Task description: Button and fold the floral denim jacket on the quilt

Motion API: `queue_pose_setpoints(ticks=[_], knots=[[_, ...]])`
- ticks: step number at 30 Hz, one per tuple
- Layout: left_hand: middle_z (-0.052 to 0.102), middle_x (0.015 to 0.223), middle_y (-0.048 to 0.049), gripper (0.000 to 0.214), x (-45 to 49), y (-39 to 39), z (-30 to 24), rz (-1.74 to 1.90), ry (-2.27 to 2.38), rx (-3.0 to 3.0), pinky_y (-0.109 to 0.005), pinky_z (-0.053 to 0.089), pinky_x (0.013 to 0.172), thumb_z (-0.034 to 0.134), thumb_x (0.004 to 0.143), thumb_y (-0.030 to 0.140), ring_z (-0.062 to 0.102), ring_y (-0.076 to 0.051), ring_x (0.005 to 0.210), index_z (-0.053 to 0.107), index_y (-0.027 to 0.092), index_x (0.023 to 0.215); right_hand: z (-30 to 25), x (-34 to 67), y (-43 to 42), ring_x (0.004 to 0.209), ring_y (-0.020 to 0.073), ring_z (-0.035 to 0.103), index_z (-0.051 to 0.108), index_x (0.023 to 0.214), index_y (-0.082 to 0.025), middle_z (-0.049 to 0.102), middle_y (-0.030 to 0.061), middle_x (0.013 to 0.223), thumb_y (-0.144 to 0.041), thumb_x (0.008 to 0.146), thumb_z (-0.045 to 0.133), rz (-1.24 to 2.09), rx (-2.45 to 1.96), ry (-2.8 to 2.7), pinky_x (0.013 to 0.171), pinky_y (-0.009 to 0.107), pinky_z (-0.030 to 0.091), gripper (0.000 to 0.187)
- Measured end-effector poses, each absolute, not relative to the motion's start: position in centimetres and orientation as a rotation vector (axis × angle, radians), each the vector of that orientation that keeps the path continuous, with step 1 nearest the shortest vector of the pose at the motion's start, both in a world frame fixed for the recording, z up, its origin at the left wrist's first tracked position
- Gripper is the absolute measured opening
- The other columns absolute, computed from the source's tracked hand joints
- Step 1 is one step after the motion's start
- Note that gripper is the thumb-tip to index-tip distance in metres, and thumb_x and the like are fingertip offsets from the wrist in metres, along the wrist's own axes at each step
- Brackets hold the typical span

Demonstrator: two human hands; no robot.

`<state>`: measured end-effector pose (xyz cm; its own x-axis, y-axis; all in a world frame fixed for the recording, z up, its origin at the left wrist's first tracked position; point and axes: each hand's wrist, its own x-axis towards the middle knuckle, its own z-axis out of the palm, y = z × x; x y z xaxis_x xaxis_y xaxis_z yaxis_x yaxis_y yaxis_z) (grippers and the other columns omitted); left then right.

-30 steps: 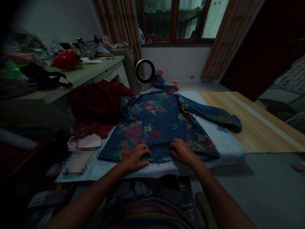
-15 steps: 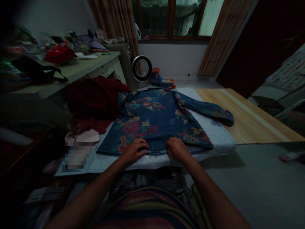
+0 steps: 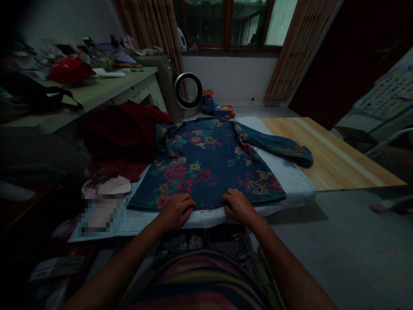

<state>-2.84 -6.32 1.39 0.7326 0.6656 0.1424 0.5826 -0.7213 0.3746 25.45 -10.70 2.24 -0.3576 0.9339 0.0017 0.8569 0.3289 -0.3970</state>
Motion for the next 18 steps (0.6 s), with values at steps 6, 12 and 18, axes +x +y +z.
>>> queue_pose_setpoints(ticks=[6, 12, 18], knots=[[0.06, 0.117, -0.0073, 0.034, 0.5, -7.4, 2.3, 0.399, 0.875, 2.629, -0.041, 0.04, 0.089, 0.064, 0.083, 0.026, 0.051, -0.026, 0.106, 0.059, 0.025, 0.117, 2.0, 25.7, -10.9, 0.092, 0.0188, 0.052, 0.067, 0.096, -0.02, 0.06, 0.0043, 0.095, -0.007, 0.082, 0.057, 0.512, -1.665, -2.33, 0.082, 0.029, 0.038, 0.023], [0.064, 0.104, -0.0047, 0.022, 2.8, -6.1, 0.7, 0.449, 0.845, 2.455, -0.033, 0.044, 0.084, 0.064, 0.086, 0.023, 0.056, -0.021, 0.098, 0.065, 0.023, 0.108, 2.0, 25.7, -10.9, 0.09, 0.0176, 0.053, 0.069, 0.094, -0.02, 0.062, 0.0039, 0.092, -0.006, 0.087, 0.052, 0.536, -1.695, -2.264, 0.08, 0.028, 0.037, 0.023], [0.067, 0.1, -0.0037, 0.015, 2.7, -5.8, 0.5, 0.518, 0.882, 2.334, -0.03, 0.044, 0.082, 0.057, 0.091, 0.023, 0.059, -0.019, 0.095, 0.067, 0.022, 0.102, 1.8, 25.4, -11.1, 0.088, 0.0174, 0.052, 0.067, 0.096, -0.019, 0.063, 0.0049, 0.094, -0.01, 0.093, 0.044, 0.524, -1.72, -2.206, 0.079, 0.028, 0.036, 0.024]])
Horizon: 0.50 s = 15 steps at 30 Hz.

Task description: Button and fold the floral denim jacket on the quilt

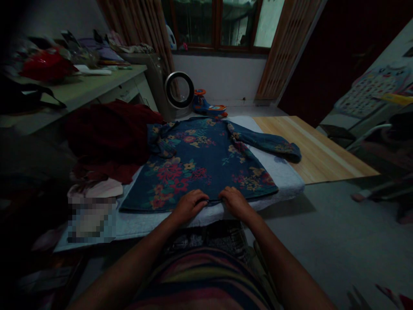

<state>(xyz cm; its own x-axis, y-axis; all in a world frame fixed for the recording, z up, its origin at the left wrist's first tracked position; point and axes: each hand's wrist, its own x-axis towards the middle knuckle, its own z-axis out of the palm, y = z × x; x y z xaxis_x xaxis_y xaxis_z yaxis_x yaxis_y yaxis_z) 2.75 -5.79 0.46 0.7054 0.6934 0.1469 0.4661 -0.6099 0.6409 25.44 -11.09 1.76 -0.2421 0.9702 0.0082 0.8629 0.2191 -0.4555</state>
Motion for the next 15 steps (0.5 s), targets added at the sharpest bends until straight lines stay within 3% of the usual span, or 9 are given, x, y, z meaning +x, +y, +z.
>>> queue_pose_setpoints(ticks=[5, 10, 15], knots=[[0.065, 0.101, -0.0032, 0.016, 2.6, -6.3, 0.4, 0.534, 0.898, 2.381, -0.031, 0.044, 0.083, 0.064, 0.085, 0.023, 0.058, -0.02, 0.096, 0.066, 0.022, 0.101, 1.4, 24.9, -11.3, 0.084, 0.0173, 0.049, 0.061, 0.092, -0.019, 0.061, 0.0036, 0.09, -0.004, 0.089, 0.039, 0.45, -1.771, -2.175, 0.077, 0.028, 0.034, 0.026], [0.064, 0.1, -0.0029, 0.021, 2.6, -6.3, 0.3, 0.531, 0.903, 2.394, -0.031, 0.045, 0.083, 0.068, 0.08, 0.022, 0.058, -0.02, 0.097, 0.064, 0.023, 0.101, 1.8, 23.9, -12.0, 0.093, 0.0197, 0.049, 0.061, 0.094, -0.021, 0.058, 0.0041, 0.1, -0.011, 0.08, 0.055, 0.354, -1.794, -2.265, 0.08, 0.03, 0.033, 0.018], [0.063, 0.1, -0.002, 0.021, 2.8, -6.3, 0.3, 0.529, 0.925, 2.377, -0.031, 0.045, 0.083, 0.067, 0.08, 0.022, 0.058, -0.02, 0.097, 0.064, 0.024, 0.101, 2.1, 23.3, -12.2, 0.098, 0.0217, 0.048, 0.063, 0.1, -0.022, 0.057, 0.0053, 0.105, -0.021, 0.081, 0.063, 0.297, -1.835, -2.279, 0.082, 0.032, 0.034, 0.019]])
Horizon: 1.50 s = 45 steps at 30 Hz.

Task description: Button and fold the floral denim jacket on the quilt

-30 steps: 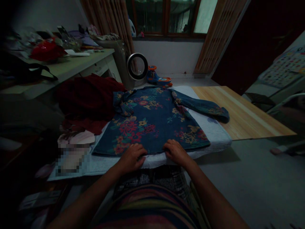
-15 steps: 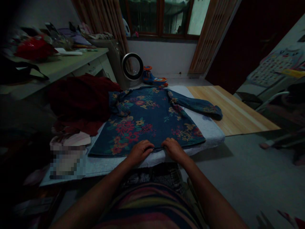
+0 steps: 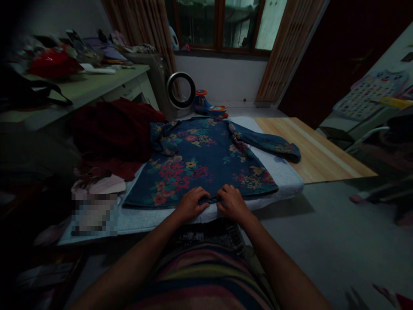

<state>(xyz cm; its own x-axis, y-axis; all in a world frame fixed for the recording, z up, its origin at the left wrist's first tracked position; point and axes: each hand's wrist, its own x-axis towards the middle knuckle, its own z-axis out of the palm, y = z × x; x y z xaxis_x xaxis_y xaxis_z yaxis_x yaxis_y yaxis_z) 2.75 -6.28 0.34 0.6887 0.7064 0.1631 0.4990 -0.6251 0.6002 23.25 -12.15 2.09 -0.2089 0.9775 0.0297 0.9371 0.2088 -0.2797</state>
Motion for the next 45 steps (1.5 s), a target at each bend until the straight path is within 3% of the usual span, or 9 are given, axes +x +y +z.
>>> queue_pose_setpoints(ticks=[4, 10, 17, 22, 35, 41, 45], knots=[[0.062, 0.099, -0.0016, 0.022, 2.9, -6.3, 0.4, 0.505, 0.935, 2.382, -0.031, 0.044, 0.082, 0.069, 0.08, 0.025, 0.058, -0.02, 0.096, 0.063, 0.024, 0.101, 2.2, 23.0, -11.8, 0.095, 0.0208, 0.049, 0.063, 0.093, -0.021, 0.059, 0.0053, 0.102, -0.019, 0.086, 0.059, 0.273, -1.848, -2.286, 0.079, 0.031, 0.033, 0.008], [0.059, 0.095, -0.001, 0.022, 3.5, -6.4, 0.5, 0.492, 1.045, 2.379, -0.03, 0.044, 0.078, 0.07, 0.078, 0.028, 0.057, -0.019, 0.091, 0.061, 0.024, 0.097, 2.2, 23.1, -11.1, 0.091, 0.0184, 0.05, 0.058, 0.093, -0.02, 0.06, 0.0044, 0.1, -0.019, 0.092, 0.052, 0.364, -1.85, -2.242, 0.078, 0.03, 0.032, 0.007], [0.061, 0.097, -0.003, 0.017, 3.6, -6.7, -0.1, 0.557, 1.043, 2.416, -0.032, 0.043, 0.08, 0.064, 0.083, 0.025, 0.056, -0.02, 0.093, 0.059, 0.022, 0.099, 2.1, 23.5, -10.7, 0.09, 0.0189, 0.049, 0.057, 0.09, -0.021, 0.058, 0.0034, 0.095, -0.023, 0.089, 0.056, 0.436, -1.828, -2.234, 0.078, 0.03, 0.032, 0.003], [0.062, 0.099, -0.0039, 0.015, 3.4, -6.7, -0.4, 0.58, 0.993, 2.424, -0.033, 0.043, 0.081, 0.059, 0.089, 0.026, 0.055, -0.021, 0.095, 0.06, 0.022, 0.102, 1.7, 23.3, -10.7, 0.091, 0.0211, 0.049, 0.055, 0.093, -0.022, 0.058, 0.0034, 0.095, -0.032, 0.081, 0.066, 0.394, -1.823, -2.208, 0.077, 0.031, 0.031, 0.02], [0.06, 0.099, -0.0052, 0.016, 3.9, -7.3, 0.1, 0.542, 1.071, 2.498, -0.034, 0.042, 0.079, 0.061, 0.087, 0.026, 0.053, -0.022, 0.094, 0.058, 0.022, 0.102, 0.7, 23.3, -10.8, 0.094, 0.0222, 0.051, 0.058, 0.098, -0.022, 0.062, 0.0051, 0.097, -0.016, 0.08, 0.056, 0.311, -1.801, -2.133, 0.079, 0.032, 0.033, 0.019], [0.06, 0.1, -0.0035, 0.017, 3.9, -7.3, -0.2, 0.523, 1.067, 2.566, -0.032, 0.042, 0.079, 0.06, 0.087, 0.021, 0.053, -0.021, 0.093, 0.06, 0.023, 0.105, 0.6, 24.4, -11.4, 0.092, 0.0205, 0.05, 0.062, 0.096, -0.019, 0.06, 0.0058, 0.096, 0.0, 0.075, 0.049, 0.348, -1.744, -2.095, 0.081, 0.031, 0.036, 0.031], [0.06, 0.098, -0.0043, 0.013, 3.7, -7.3, -0.3, 0.536, 1.013, 2.602, -0.032, 0.043, 0.079, 0.06, 0.09, 0.024, 0.052, -0.021, 0.093, 0.062, 0.022, 0.102, 0.4, 26.2, -12.2, 0.092, 0.0206, 0.049, 0.065, 0.096, -0.019, 0.059, 0.0057, 0.095, 0.0, 0.078, 0.049, 0.37, -1.738, -2.033, 0.082, 0.031, 0.038, 0.031]])
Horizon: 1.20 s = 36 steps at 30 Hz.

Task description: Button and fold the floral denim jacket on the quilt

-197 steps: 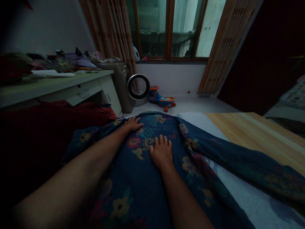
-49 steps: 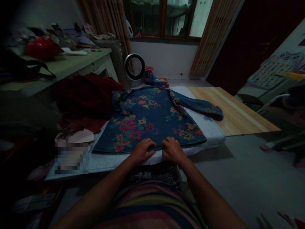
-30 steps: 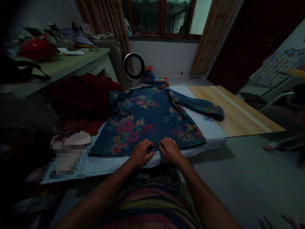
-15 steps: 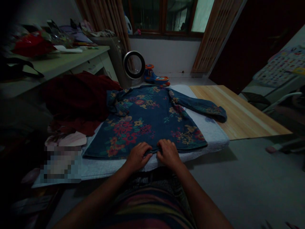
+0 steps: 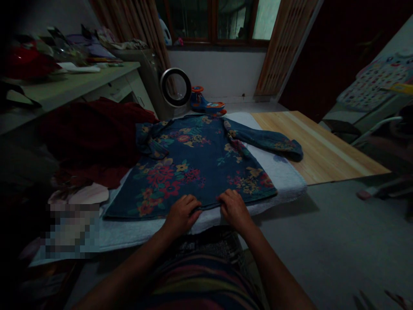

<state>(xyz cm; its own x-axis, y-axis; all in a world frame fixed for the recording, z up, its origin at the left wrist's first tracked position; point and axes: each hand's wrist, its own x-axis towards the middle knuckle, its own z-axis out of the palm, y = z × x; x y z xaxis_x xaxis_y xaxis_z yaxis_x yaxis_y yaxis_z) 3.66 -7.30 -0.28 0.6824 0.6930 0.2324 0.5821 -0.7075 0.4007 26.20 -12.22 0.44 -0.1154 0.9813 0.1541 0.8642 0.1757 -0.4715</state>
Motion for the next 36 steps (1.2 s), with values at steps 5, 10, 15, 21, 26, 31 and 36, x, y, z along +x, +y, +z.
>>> queue_pose_setpoints(ticks=[5, 10, 15, 21, 26, 31, 36], knots=[[0.06, 0.098, -0.0055, 0.012, 3.6, -7.3, -0.1, 0.511, 0.952, 2.676, -0.034, 0.043, 0.079, 0.054, 0.093, 0.023, 0.051, -0.022, 0.092, 0.062, 0.02, 0.102, 0.4, 27.7, -13.1, 0.094, 0.0207, 0.049, 0.066, 0.094, -0.021, 0.059, 0.0051, 0.095, 0.003, 0.077, 0.049, 0.343, -1.748, -2.014, 0.084, 0.032, 0.037, 0.034], [0.059, 0.1, -0.0054, 0.024, 3.8, -7.2, 0.8, 0.366, 0.878, 2.79, -0.034, 0.042, 0.076, 0.052, 0.088, 0.012, 0.05, -0.021, 0.09, 0.061, 0.022, 0.108, 0.7, 28.1, -13.7, 0.094, 0.0221, 0.048, 0.066, 0.094, -0.02, 0.061, 0.0063, 0.097, 0.002, 0.076, 0.05, 0.216, -1.859, -2.017, 0.083, 0.034, 0.035, 0.032], [0.057, 0.105, -0.0069, 0.025, 3.9, -7.3, 1.5, 0.3, 0.853, 2.825, -0.036, 0.042, 0.08, 0.055, 0.081, 0.011, 0.049, -0.023, 0.095, 0.061, 0.021, 0.103, 0.6, 28.2, -13.9, 0.092, 0.0225, 0.048, 0.065, 0.093, -0.019, 0.061, 0.0065, 0.095, 0.0, 0.078, 0.051, 0.14, -1.837, -2.035, 0.081, 0.034, 0.035, 0.029], [0.058, 0.096, -0.0058, 0.021, 4.2, -7.0, 1.3, 0.339, 0.837, 2.696, -0.034, 0.042, 0.078, 0.053, 0.08, 0.012, 0.05, -0.022, 0.092, 0.06, 0.02, 0.098, -0.1, 28.6, -13.8, 0.09, 0.0213, 0.048, 0.065, 0.091, -0.019, 0.06, 0.0057, 0.092, 0.004, 0.076, 0.046, 0.198, -1.803, -2.015, 0.079, 0.033, 0.035, 0.034], [0.058, 0.093, -0.0048, 0.016, 5.6, -6.5, 2.5, 0.245, 0.864, 2.7, -0.034, 0.043, 0.076, 0.058, 0.088, 0.035, 0.053, -0.022, 0.089, 0.063, 0.022, 0.095, 0.7, 28.7, -13.9, 0.093, 0.0214, 0.049, 0.064, 0.09, -0.019, 0.058, 0.0055, 0.096, -0.001, 0.073, 0.053, 0.303, -1.797, -2.026, 0.081, 0.033, 0.036, 0.027], [0.061, 0.103, -0.0033, 0.015, 7.3, -6.3, 2.4, 0.232, 0.837, 2.662, -0.031, 0.045, 0.078, 0.063, 0.087, 0.028, 0.057, -0.02, 0.095, 0.064, 0.023, 0.1, 1.1, 28.1, -13.2, 0.093, 0.0203, 0.05, 0.065, 0.09, -0.02, 0.06, 0.0045, 0.094, -0.008, 0.081, 0.057, 0.334, -1.775, -2.055, 0.082, 0.033, 0.037, 0.018], [0.064, 0.103, -0.0014, 0.014, 7.9, -6.1, 1.0, 0.315, 0.855, 2.589, -0.028, 0.045, 0.08, 0.06, 0.09, 0.026, 0.059, -0.018, 0.096, 0.066, 0.024, 0.103, 0.5, 28.1, -12.9, 0.094, 0.0195, 0.051, 0.068, 0.097, -0.022, 0.061, 0.0044, 0.097, -0.01, 0.085, 0.062, 0.351, -1.741, -2.095, 0.083, 0.032, 0.038, 0.017]])
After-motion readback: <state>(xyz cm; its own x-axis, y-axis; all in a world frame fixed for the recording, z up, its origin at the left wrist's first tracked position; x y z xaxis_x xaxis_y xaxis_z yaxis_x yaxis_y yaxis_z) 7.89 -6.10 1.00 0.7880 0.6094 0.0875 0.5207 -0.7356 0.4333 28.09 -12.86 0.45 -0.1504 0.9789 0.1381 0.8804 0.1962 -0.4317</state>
